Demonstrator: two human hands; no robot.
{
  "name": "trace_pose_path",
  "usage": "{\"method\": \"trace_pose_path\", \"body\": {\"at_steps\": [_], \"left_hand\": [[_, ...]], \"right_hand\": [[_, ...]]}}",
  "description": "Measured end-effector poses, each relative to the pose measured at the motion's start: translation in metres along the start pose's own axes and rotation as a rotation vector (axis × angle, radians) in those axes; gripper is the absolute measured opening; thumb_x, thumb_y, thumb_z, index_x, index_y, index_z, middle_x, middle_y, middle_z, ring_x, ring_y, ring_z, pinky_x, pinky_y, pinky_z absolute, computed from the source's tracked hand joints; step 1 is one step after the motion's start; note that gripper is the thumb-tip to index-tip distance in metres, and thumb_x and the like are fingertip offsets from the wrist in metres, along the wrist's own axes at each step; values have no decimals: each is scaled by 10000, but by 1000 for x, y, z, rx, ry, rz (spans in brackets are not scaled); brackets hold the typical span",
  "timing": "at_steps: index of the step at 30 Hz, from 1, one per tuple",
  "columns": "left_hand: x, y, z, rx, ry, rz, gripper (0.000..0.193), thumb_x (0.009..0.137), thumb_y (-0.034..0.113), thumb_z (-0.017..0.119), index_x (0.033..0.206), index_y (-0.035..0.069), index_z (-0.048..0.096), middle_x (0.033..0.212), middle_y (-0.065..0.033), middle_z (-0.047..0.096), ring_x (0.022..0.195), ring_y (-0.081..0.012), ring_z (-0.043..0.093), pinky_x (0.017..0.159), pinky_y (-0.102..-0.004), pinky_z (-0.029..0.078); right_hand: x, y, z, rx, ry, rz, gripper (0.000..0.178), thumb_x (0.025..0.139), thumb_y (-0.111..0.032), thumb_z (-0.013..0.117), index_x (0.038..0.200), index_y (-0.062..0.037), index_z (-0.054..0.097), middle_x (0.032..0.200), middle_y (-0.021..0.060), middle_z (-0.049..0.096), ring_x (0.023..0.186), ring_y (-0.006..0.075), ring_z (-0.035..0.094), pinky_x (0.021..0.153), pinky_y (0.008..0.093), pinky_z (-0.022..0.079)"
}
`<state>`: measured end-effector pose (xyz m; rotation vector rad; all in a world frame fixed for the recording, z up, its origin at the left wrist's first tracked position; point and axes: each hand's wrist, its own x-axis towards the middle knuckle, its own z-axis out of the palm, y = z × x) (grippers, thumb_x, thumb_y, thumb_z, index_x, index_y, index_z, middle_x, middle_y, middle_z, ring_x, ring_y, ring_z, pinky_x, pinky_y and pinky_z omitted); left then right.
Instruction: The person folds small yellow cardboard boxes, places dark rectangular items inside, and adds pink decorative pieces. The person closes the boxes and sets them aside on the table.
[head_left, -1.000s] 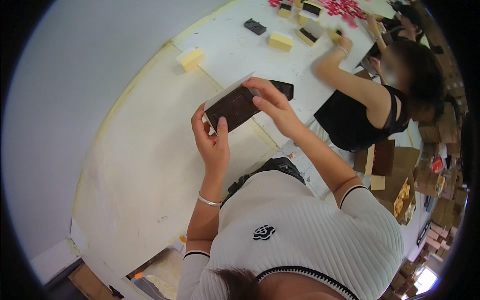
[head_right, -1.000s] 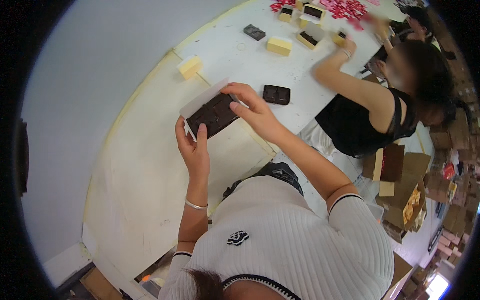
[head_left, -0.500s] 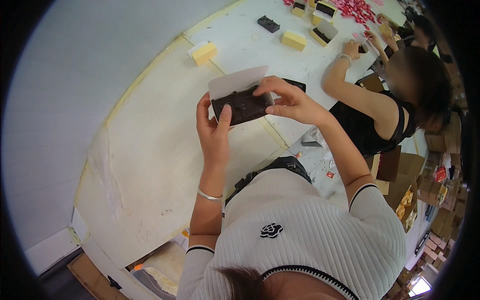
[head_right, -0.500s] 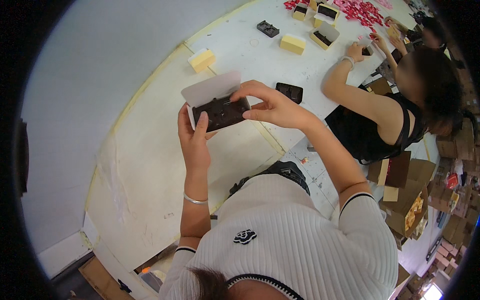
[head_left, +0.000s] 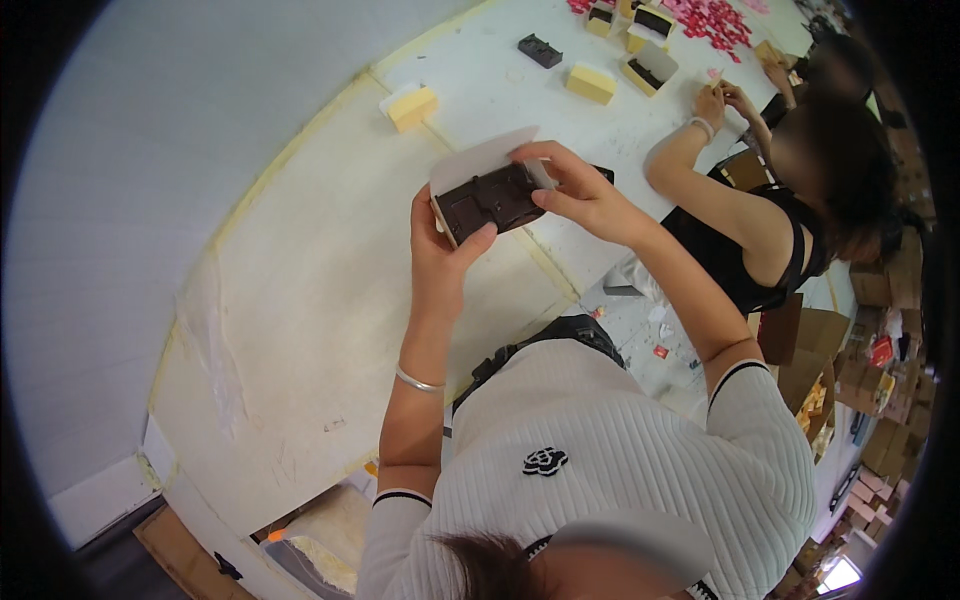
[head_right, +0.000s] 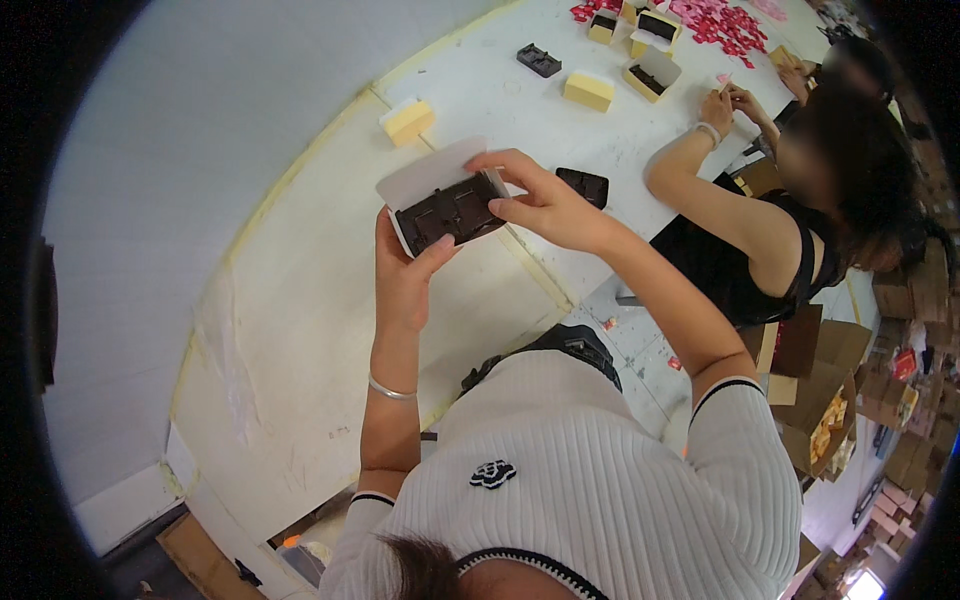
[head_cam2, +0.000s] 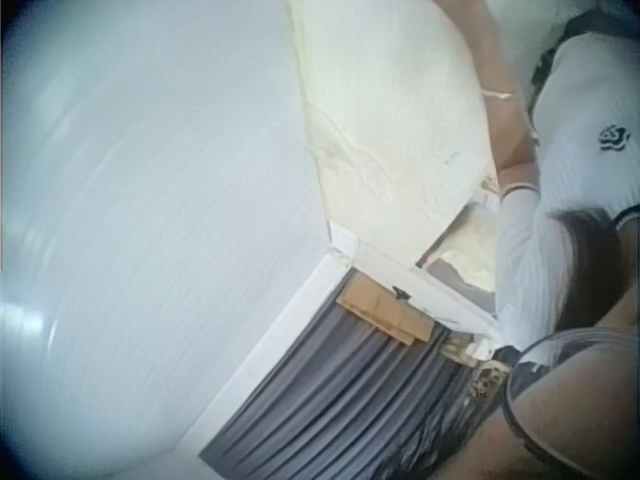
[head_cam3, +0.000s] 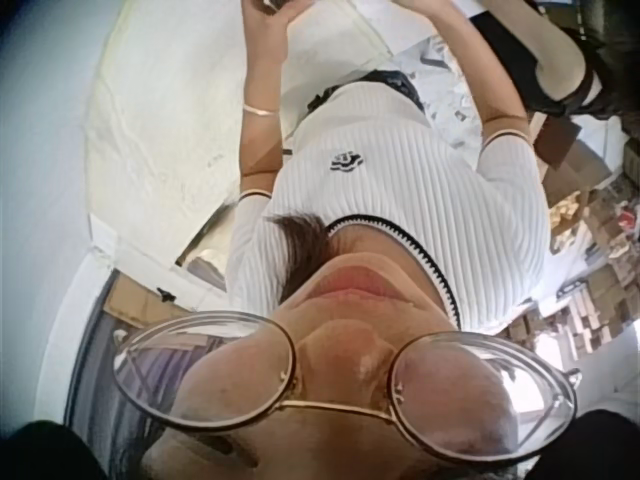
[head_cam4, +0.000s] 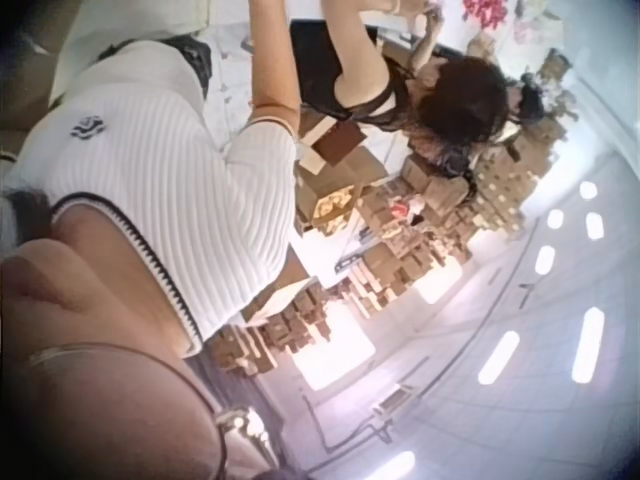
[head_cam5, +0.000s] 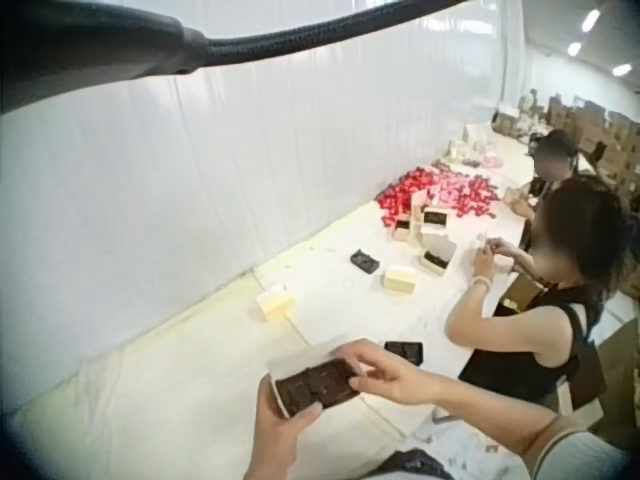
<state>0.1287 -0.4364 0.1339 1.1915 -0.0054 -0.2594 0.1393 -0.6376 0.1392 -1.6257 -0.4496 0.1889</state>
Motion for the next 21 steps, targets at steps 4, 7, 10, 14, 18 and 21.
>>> {"method": "trace_pose_path", "body": {"at_steps": [4, 7, 10, 14, 18, 21], "left_hand": [[-8, 2, 12, 46, 52, 144, 662, 713, -16, 651, 1257, 46, 280, 1176, -87, 406, 1093, -186, 451, 917, -308, 413], [-9, -8, 13, 50, 32, 204, 660, 719, -26, 643, 1260, 62, 276, 1187, -81, 391, 1107, -184, 434, 933, -310, 395], [-10, -23, 22, 71, -17, 313, 690, 715, -36, 643, 1276, 97, 264, 1191, -77, 405, 1118, -181, 425, 934, -302, 383], [-3, -17, 16, -15, 26, 188, 671, 732, -29, 627, 1279, 110, 265, 1174, -84, 433, 1047, -171, 473, 883, -283, 410], [0, -46, -1, 191, -43, 139, 664, 755, 11, 605, 1296, 78, 225, 1156, -109, 440, 1029, -189, 494, 841, -298, 458], [-4, -99, -20, 64, 152, -159, 569, 786, -6, 530, 1259, 95, 229, 1139, -125, 414, 1002, -222, 521, 749, -317, 525]], "right_hand": [[-2, -6, 15, 261, 326, 330, 554, 831, -143, 576, 1312, -87, 305, 1243, 193, 403, 1062, 203, 514, 859, 350, 461], [-2, 4, 17, 640, 192, 435, 515, 832, -155, 575, 1280, -48, 343, 1116, 172, 520, 961, 183, 567, 782, 323, 507], [-1, 15, 25, 521, 333, 322, 379, 799, -68, 528, 1168, -21, 456, 1008, 94, 567, 852, 154, 575, 696, 288, 518], [9, 14, 29, 474, 328, 298, 320, 797, -63, 538, 1112, -29, 491, 927, 69, 571, 740, 127, 562, 583, 245, 487], [2, 54, 32, 257, 336, 314, 249, 810, -67, 569, 1045, -40, 492, 717, 25, 524, 511, 90, 480, 438, 222, 410], [-21, 95, 46, 217, 294, 518, 278, 830, -125, 574, 1067, -33, 460, 708, 34, 518, 511, 94, 493, 433, 230, 418]]}}
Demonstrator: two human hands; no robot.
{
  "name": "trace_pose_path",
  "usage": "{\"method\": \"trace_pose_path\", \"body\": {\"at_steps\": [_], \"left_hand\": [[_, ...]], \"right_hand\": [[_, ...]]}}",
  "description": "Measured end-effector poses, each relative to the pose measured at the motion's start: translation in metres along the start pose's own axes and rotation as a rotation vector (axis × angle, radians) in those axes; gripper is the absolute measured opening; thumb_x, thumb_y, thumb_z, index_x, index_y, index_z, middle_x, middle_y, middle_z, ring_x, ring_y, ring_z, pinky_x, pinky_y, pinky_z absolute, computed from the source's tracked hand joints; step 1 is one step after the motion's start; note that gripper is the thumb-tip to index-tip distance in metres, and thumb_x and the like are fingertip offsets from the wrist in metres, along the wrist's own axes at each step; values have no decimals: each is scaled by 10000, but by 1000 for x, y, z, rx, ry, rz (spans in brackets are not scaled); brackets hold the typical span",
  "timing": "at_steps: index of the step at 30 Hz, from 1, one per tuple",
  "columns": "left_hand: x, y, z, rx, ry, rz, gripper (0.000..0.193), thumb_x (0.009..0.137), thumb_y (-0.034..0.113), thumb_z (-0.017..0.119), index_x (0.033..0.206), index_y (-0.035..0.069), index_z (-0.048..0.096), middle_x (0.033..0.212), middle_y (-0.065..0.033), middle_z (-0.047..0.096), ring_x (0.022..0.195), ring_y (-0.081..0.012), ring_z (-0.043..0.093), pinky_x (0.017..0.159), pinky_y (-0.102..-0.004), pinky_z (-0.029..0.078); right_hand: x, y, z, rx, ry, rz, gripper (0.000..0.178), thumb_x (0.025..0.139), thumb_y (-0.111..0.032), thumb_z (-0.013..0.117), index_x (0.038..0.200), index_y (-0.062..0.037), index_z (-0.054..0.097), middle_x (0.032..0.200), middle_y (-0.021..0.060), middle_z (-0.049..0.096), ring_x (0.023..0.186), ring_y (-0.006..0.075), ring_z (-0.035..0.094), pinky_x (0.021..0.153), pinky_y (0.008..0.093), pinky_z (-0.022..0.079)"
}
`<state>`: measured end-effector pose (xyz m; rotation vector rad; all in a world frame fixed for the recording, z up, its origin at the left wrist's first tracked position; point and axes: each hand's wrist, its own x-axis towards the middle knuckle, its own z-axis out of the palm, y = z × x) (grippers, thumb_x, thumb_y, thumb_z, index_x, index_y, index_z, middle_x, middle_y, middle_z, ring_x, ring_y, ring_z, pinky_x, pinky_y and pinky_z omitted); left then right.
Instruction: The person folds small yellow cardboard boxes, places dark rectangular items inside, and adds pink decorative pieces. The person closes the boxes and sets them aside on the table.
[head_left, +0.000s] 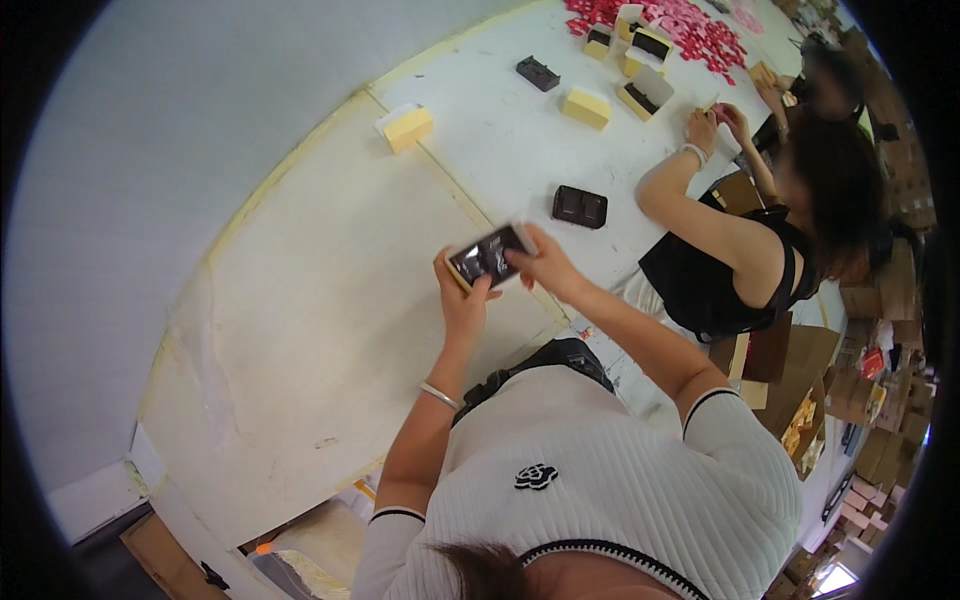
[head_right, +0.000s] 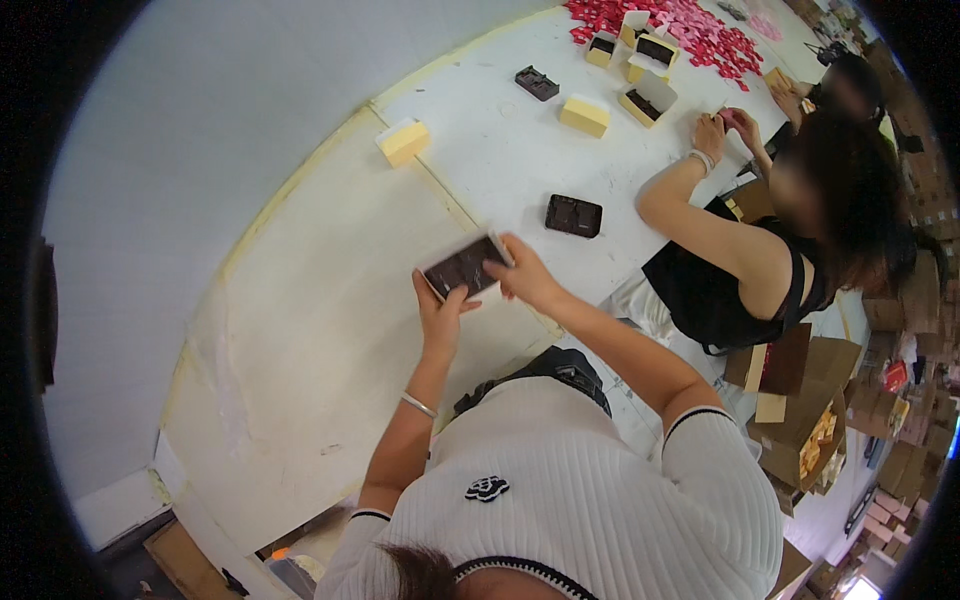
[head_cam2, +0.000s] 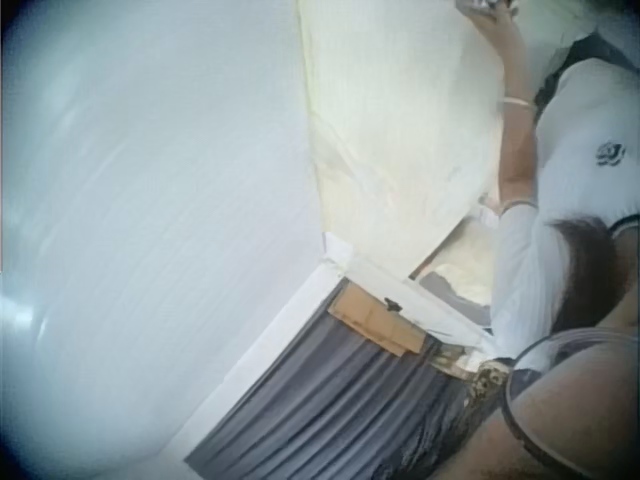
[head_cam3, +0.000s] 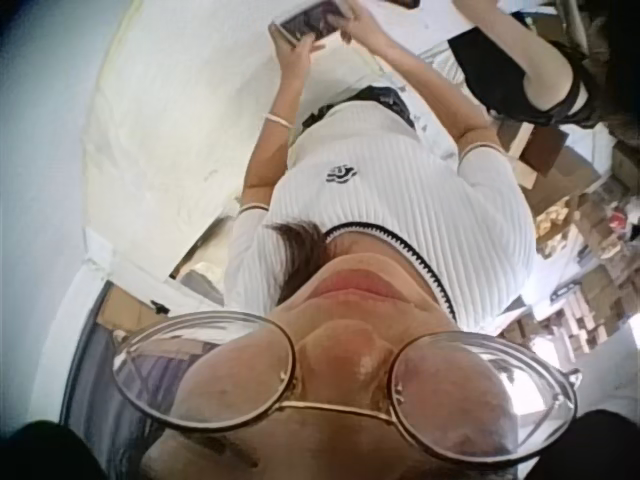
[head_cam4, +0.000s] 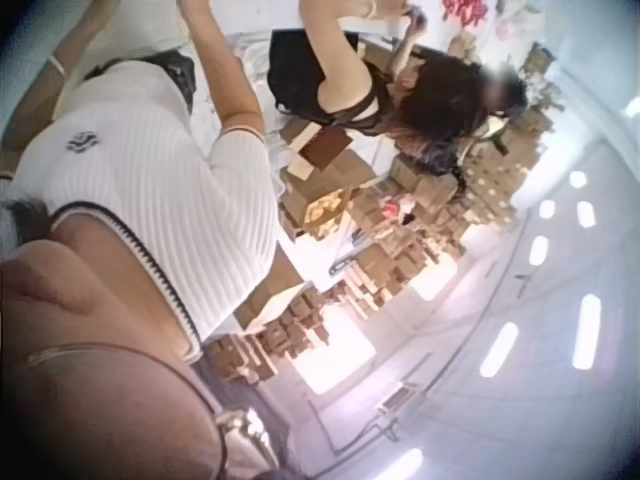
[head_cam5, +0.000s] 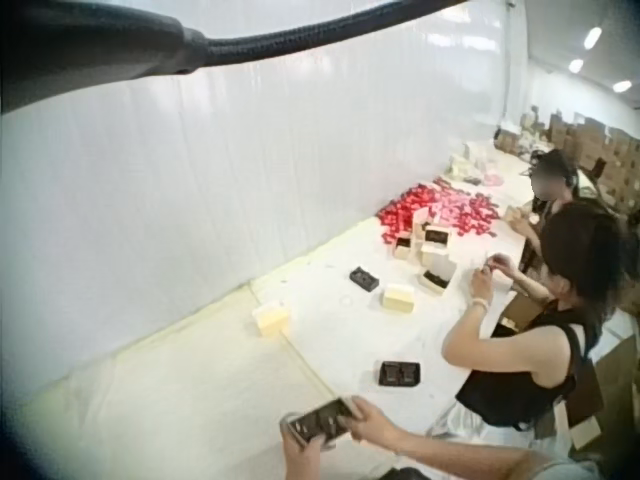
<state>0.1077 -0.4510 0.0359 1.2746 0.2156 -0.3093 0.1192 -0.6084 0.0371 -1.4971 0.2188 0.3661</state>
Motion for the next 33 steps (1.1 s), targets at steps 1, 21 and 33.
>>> {"method": "trace_pose_path", "body": {"at_steps": [1, 21, 33], "left_hand": [[0, -8, -3, -10, 41, -34, 562, 791, 3, 516, 1262, 98, 225, 1144, -129, 416, 997, -229, 524, 726, -320, 533], [49, -23, -39, 285, 157, -113, 556, 852, 205, 572, 1325, 82, 307, 1331, -132, 323, 1085, -226, 473, 913, -344, 383], [66, -1, -27, 237, 52, -57, 469, 839, 138, 581, 1252, 52, 376, 1276, -98, 395, 1107, -207, 459, 902, -323, 406]], "right_hand": [[0, 14, 2, -25, -26, 27, 296, 832, -140, 575, 1076, -25, 451, 706, 39, 518, 512, 100, 499, 436, 233, 423], [208, -4, -276, -1064, 557, -237, 547, 690, -179, 664, 1187, -41, 484, 1194, 207, 473, 1088, 352, 476, 910, 387, 407], [177, -56, -123, -1467, 428, -895, 240, 729, -14, 503, 943, -121, 520, 853, 46, 494, 895, 217, 520, 986, 484, 286]]}}
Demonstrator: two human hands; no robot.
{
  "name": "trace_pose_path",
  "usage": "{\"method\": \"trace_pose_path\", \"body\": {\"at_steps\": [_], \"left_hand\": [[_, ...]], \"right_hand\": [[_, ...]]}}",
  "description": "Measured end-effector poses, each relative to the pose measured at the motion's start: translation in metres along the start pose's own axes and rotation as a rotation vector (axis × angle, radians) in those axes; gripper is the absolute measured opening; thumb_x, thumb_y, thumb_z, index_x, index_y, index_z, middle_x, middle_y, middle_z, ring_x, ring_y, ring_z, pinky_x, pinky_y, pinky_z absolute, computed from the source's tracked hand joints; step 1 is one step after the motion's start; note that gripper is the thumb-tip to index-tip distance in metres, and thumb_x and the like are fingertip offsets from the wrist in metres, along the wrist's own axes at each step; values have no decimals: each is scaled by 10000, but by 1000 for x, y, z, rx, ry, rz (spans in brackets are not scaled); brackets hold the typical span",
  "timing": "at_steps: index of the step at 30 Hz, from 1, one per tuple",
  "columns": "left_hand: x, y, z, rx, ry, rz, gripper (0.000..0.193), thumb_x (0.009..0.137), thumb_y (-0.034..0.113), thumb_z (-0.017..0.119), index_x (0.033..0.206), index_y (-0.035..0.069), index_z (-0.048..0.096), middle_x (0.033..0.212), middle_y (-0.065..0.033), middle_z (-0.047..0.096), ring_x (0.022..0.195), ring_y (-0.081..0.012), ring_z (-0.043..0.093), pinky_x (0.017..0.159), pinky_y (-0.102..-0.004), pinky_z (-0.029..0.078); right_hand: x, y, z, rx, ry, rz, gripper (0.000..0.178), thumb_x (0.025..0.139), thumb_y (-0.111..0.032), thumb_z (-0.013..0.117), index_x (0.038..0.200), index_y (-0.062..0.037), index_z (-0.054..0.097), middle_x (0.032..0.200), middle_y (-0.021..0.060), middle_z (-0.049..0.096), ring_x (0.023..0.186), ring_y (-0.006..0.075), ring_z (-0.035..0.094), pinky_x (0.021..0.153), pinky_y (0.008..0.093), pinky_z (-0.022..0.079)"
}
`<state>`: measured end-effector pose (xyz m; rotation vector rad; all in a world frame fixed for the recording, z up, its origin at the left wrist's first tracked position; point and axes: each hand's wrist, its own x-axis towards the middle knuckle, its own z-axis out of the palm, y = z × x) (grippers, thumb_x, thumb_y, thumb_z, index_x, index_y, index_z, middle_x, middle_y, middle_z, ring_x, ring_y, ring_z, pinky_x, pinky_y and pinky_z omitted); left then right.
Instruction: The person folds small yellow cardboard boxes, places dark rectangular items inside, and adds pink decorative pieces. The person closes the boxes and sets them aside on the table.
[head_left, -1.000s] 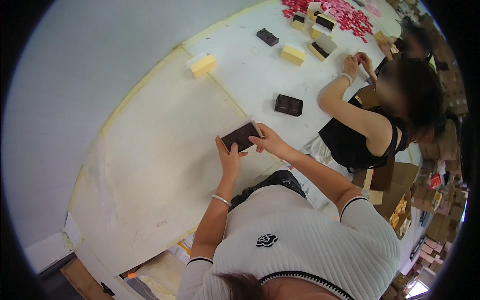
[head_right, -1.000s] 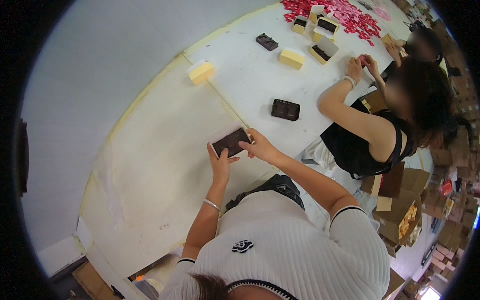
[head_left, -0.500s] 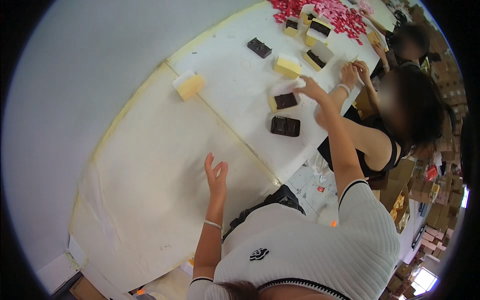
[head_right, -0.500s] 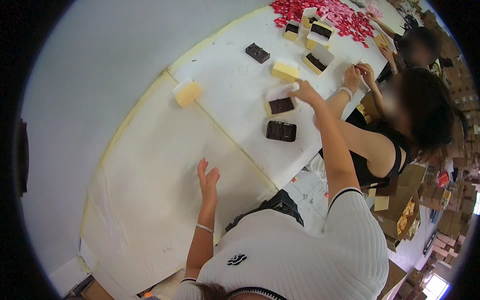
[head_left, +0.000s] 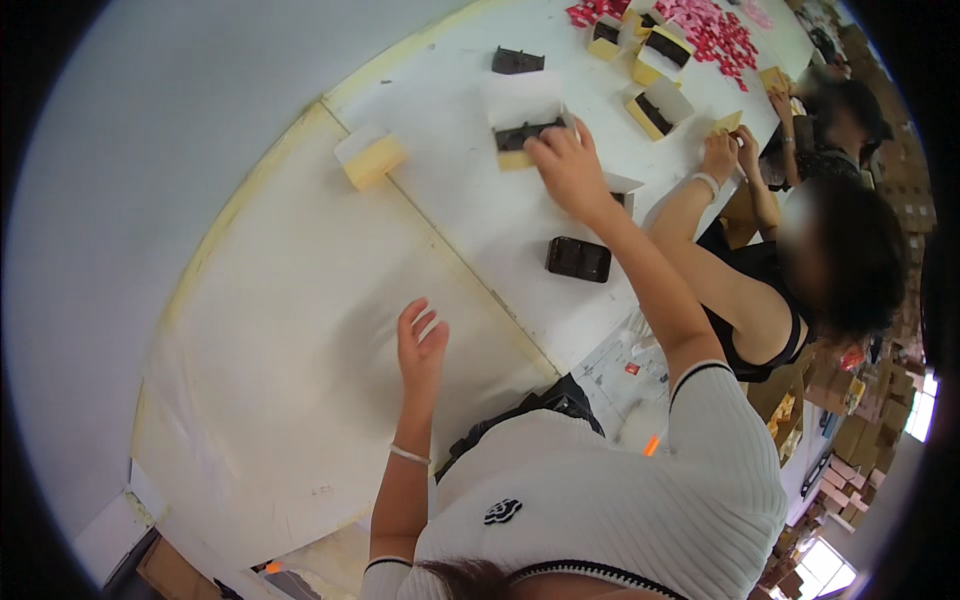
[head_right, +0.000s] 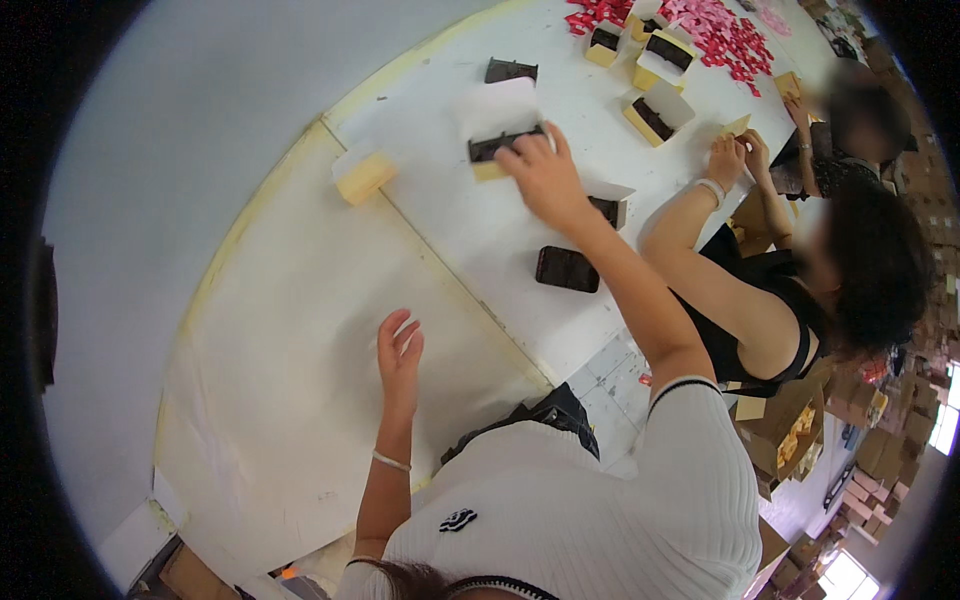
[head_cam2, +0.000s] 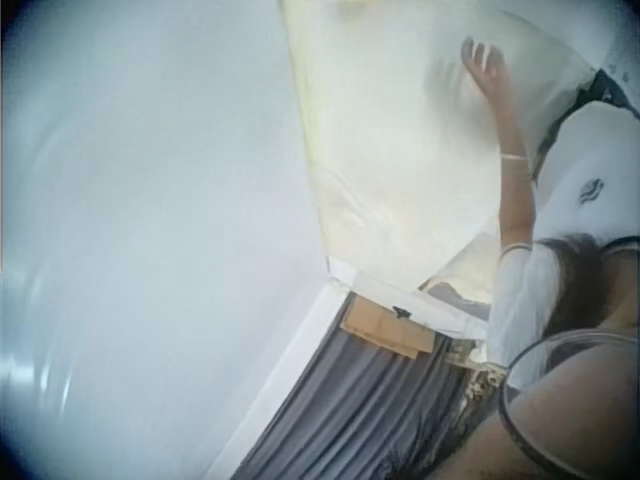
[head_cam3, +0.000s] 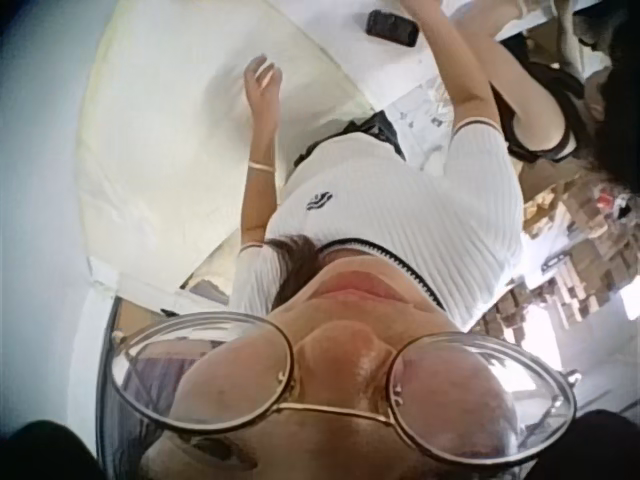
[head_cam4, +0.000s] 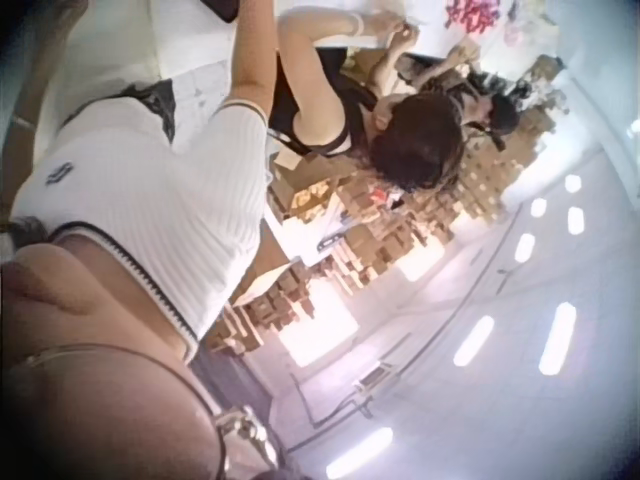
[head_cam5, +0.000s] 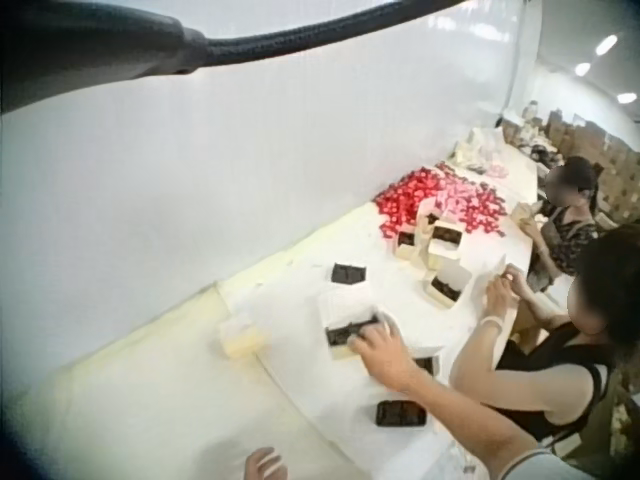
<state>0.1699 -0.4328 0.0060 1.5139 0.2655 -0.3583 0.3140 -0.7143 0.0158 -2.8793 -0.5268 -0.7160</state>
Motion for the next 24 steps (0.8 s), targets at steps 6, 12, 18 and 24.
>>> {"method": "trace_pose_path", "body": {"at_steps": [6, 12, 18, 24], "left_hand": [[11, 21, 18, 11, -35, 95, 518, 828, 142, 597, 1275, 64, 346, 1302, -101, 361, 1129, -228, 437, 900, -346, 406], [4, -7, 2, 38, 59, 54, 512, 827, 155, 602, 1267, 72, 355, 1300, -97, 361, 1121, -227, 435, 882, -338, 418], [-12, -10, 4, -7, 24, 33, 484, 830, 117, 588, 1256, 58, 365, 1280, -90, 381, 1106, -228, 439, 876, -324, 425], [-19, -2, -44, -161, 199, -203, 577, 860, 266, 544, 1336, 152, 237, 1297, -94, 333, 1130, -252, 416, 875, -424, 419]], "right_hand": [[-30, -6, 9, -89, -110, 9, 284, 733, -69, 547, 1007, -142, 542, 947, 56, 490, 996, 231, 478, 1012, 493, 251], [2, -1, 32, -36, -324, 147, 602, 705, -165, 664, 1253, -121, 417, 1318, 159, 354, 1239, 306, 319, 1008, 505, 241], [70, -108, 124, 207, -141, -122, 589, 722, -98, 593, 1273, -84, 386, 1315, 169, 366, 1218, 313, 348, 1008, 494, 252], [88, -137, 151, 157, -442, -83, 460, 717, -64, 546, 1170, -95, 467, 1116, 150, 497, 1127, 304, 419, 1003, 545, 224]]}}
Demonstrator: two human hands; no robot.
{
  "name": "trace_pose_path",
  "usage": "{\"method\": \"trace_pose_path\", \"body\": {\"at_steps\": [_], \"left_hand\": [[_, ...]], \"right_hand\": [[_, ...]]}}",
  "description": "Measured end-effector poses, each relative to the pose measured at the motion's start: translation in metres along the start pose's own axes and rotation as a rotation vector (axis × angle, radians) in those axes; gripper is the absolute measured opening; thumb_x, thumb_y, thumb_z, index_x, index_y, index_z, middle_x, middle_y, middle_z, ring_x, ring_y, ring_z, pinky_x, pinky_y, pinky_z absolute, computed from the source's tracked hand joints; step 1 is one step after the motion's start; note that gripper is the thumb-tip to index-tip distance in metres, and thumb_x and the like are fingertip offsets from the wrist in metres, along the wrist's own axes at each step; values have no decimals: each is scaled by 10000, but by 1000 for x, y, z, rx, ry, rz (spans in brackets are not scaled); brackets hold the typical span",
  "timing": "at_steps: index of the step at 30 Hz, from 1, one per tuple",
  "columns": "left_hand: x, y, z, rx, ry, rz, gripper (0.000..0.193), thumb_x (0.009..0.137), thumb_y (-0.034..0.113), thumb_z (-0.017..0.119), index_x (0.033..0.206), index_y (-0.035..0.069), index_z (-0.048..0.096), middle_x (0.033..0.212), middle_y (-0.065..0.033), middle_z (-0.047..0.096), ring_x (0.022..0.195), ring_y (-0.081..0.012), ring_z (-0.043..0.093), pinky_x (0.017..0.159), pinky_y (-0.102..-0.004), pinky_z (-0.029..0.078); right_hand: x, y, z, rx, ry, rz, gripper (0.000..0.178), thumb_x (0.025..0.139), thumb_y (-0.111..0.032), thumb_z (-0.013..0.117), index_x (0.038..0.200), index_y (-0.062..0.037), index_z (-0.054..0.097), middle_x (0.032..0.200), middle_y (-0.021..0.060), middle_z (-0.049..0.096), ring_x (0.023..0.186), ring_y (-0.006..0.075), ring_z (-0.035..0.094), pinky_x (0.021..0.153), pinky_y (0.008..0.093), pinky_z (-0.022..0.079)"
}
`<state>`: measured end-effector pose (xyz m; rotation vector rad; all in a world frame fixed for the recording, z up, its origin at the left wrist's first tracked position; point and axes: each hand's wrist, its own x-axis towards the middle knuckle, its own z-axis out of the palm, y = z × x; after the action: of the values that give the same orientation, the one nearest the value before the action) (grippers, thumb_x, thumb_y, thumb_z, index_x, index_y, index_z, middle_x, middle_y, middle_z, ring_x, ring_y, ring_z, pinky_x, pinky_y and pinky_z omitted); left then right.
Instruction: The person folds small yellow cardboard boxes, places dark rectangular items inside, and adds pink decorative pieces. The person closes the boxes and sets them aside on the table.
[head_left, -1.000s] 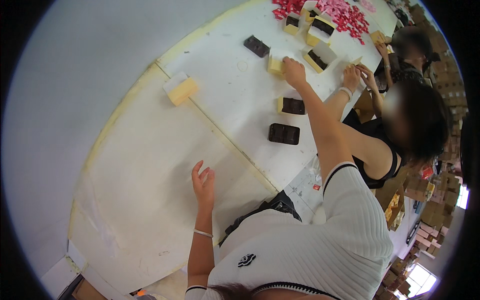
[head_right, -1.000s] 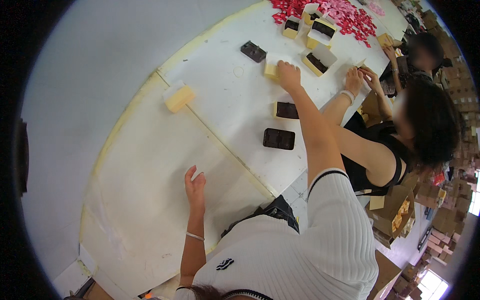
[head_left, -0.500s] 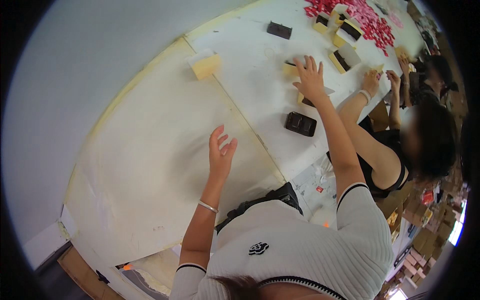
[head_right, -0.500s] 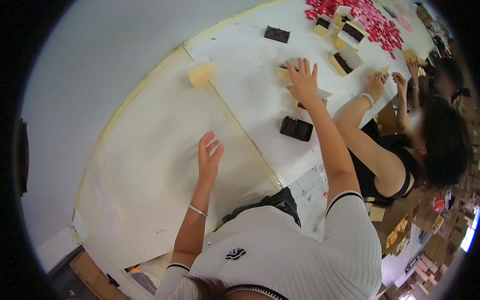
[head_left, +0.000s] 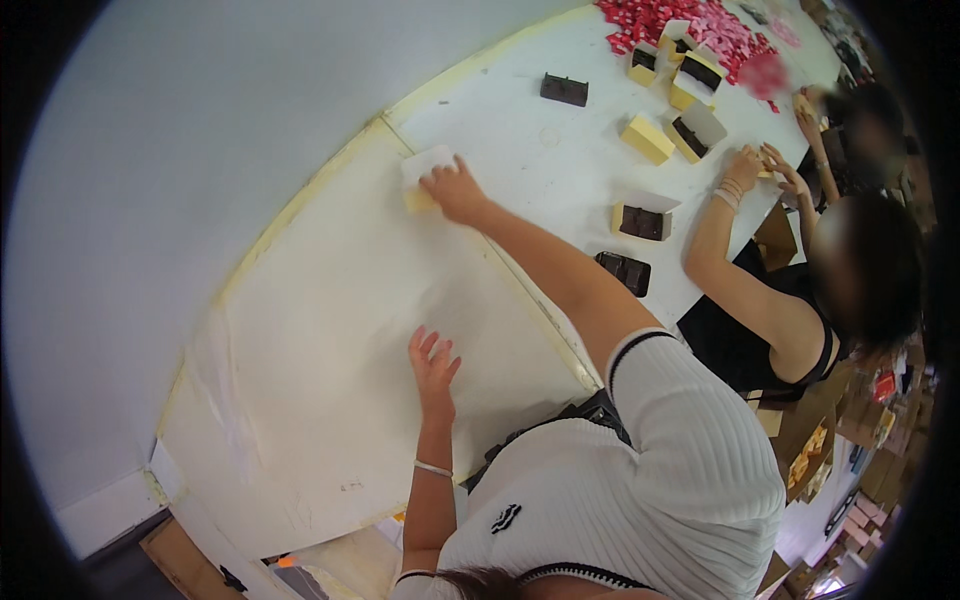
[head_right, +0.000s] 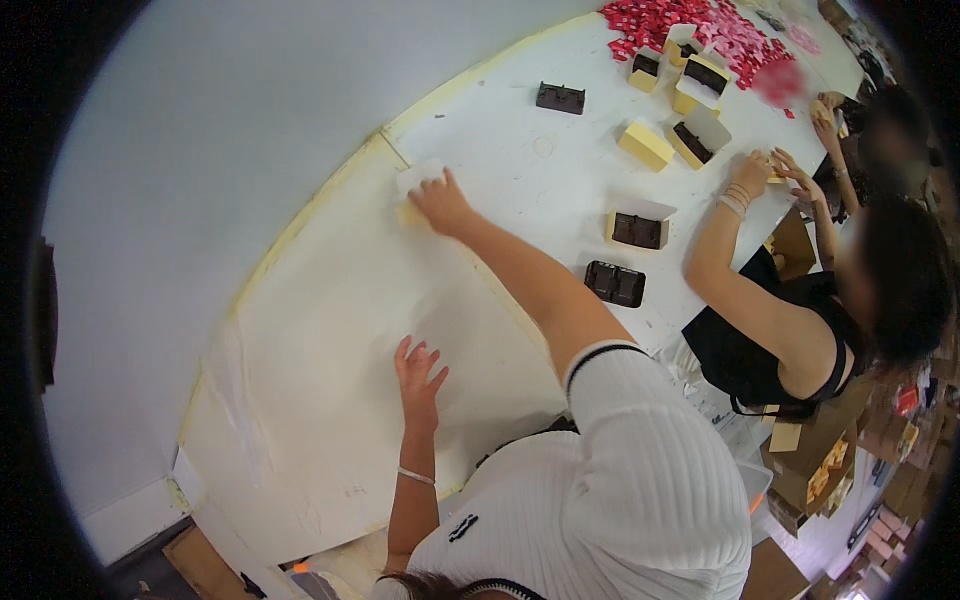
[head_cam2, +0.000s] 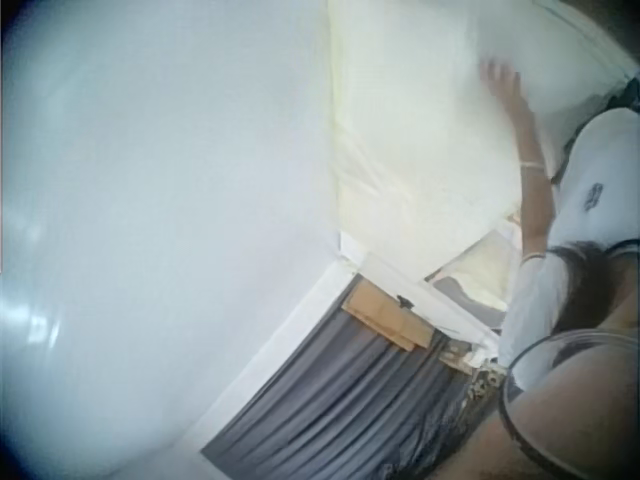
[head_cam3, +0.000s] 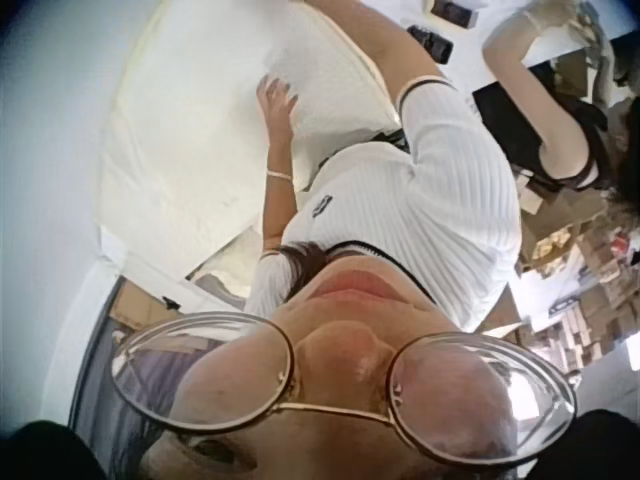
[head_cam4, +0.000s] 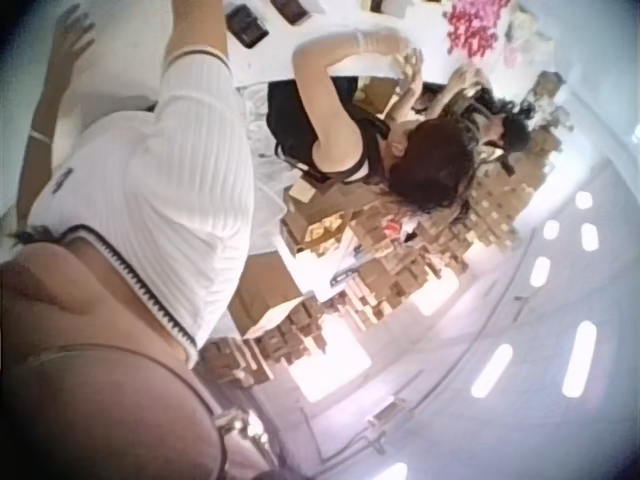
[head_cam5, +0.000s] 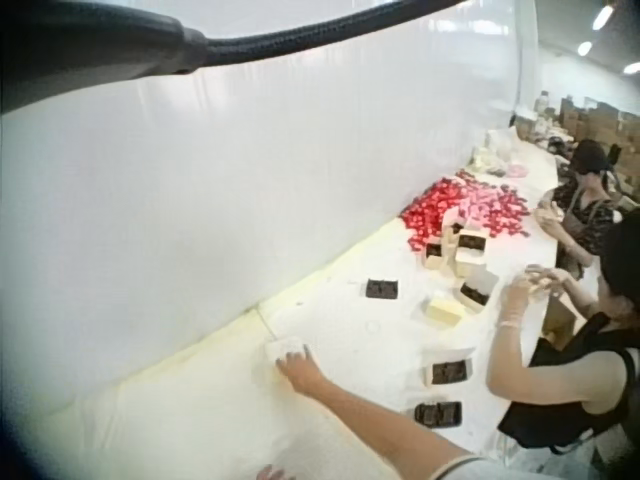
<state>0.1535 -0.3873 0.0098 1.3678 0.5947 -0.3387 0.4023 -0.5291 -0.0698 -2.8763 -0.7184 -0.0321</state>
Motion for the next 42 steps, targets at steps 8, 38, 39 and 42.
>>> {"method": "trace_pose_path", "body": {"at_steps": [8, 38, 39, 42], "left_hand": [[23, -46, -14, -134, -225, -159, 545, 864, 205, 505, 1330, 123, 233, 1274, -98, 372, 1078, -261, 474, 780, -450, 486], [-49, -79, 5, 56, -147, 148, 506, 830, 125, 561, 1274, 25, 339, 1233, -88, 433, 1100, -196, 444, 853, -315, 412], [-51, -77, 6, 39, -130, 144, 496, 829, 110, 559, 1263, 4, 344, 1231, -101, 436, 1106, -201, 439, 894, -309, 373], [-58, -68, 11, 26, -125, 144, 493, 829, 101, 560, 1256, -16, 344, 1237, -114, 434, 1114, -205, 434, 936, -302, 334]], "right_hand": [[-226, -106, -13, 327, -119, -394, 315, 798, -197, 538, 1092, -92, 498, 1128, 185, 474, 1152, 354, 389, 1006, 518, 256], [-315, 44, -20, 168, 258, 182, 62, 702, -86, 567, 699, -42, 523, 774, 101, 495, 789, 265, 497, 721, 362, 399], [-314, 43, -20, 159, 255, 182, 60, 703, -79, 565, 701, -41, 519, 776, 103, 494, 789, 267, 497, 720, 360, 401], [-313, 40, -20, 133, 262, 185, 62, 709, -64, 563, 721, -39, 507, 775, 105, 487, 785, 275, 493, 719, 361, 404]]}}
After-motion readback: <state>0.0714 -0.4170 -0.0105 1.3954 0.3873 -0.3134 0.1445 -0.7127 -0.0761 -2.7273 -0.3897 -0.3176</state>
